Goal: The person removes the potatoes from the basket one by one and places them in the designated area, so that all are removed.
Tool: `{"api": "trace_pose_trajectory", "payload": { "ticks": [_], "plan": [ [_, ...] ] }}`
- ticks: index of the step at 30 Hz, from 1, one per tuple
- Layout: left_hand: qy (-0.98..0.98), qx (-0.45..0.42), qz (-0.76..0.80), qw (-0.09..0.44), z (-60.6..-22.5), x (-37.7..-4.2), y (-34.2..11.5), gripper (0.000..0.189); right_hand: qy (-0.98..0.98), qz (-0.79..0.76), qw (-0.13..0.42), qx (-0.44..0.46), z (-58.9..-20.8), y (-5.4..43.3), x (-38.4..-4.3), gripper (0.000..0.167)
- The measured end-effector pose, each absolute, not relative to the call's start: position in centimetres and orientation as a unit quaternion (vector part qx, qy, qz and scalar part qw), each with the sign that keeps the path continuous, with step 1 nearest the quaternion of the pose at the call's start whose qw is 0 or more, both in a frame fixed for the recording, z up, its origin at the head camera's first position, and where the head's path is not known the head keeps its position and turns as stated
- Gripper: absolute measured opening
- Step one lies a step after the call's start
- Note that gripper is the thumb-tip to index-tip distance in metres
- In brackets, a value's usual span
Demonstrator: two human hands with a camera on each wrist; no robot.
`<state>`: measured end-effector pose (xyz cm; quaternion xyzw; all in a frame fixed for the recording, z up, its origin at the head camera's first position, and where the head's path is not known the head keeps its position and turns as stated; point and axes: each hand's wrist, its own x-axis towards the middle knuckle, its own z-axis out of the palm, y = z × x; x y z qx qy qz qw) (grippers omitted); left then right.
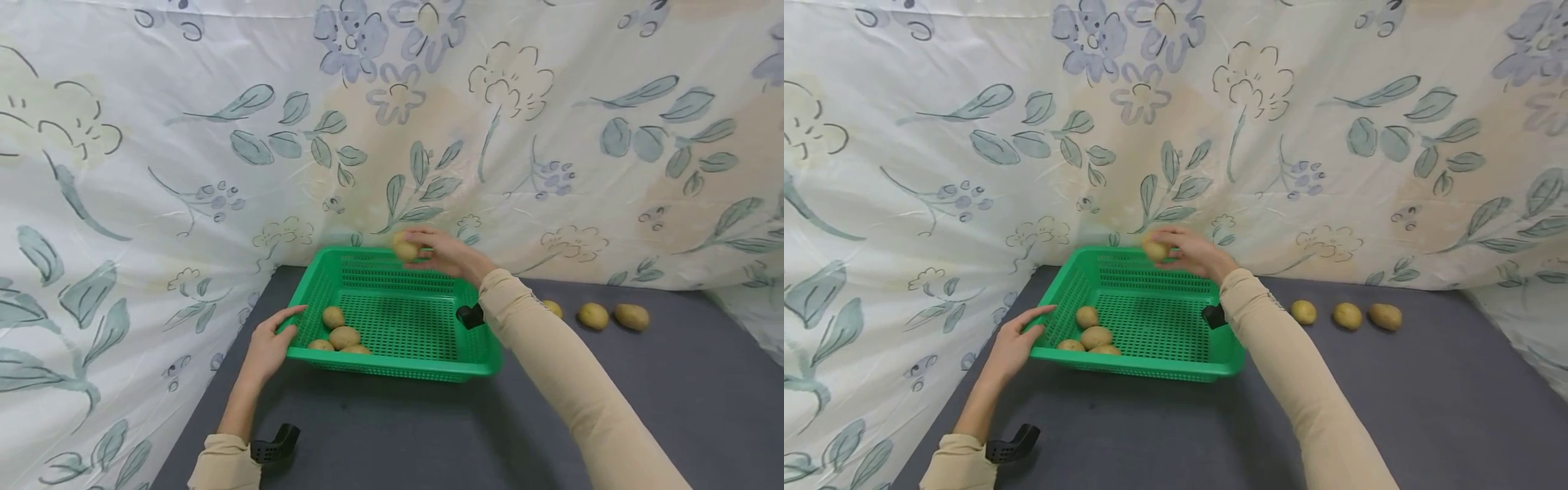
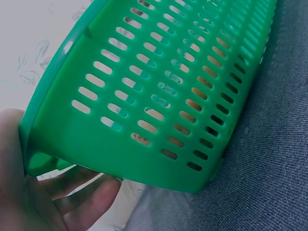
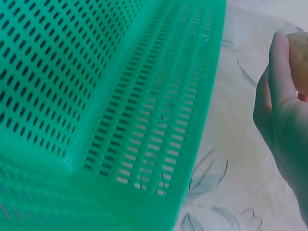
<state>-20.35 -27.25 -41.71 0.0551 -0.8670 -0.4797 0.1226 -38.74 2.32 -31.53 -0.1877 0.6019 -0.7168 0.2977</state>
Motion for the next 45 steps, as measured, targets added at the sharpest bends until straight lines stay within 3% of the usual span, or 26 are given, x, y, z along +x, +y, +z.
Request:
{"api": "trace_pose_trajectory", "payload": {
  "ticks": [10, 21, 35, 45],
  "plan": [
    [-0.869, 0.058, -0.476, 0.12, -41.6, -20.3, -27.1, 0.041, 0.605, -0.731, 0.263, -0.172, -30.8, 5.6, -39.2, 0.03],
    [-0.872, 0.05, -0.471, 0.122, -41.4, -20.4, -27.2, 0.041, 0.623, -0.726, 0.238, -0.166, -30.4, 9.4, -39.6, 0.047],
    [-0.875, 0.055, -0.466, 0.117, -41.5, -20.1, -27.0, 0.04, 0.6, -0.763, 0.204, -0.126, -32.2, 14.3, -39.9, 0.052],
    [-0.877, 0.058, -0.463, 0.114, -41.3, -19.9, -26.7, 0.041, 0.599, -0.777, 0.174, -0.086, -34.5, 17.3, -39.8, 0.028]
  ]
}}
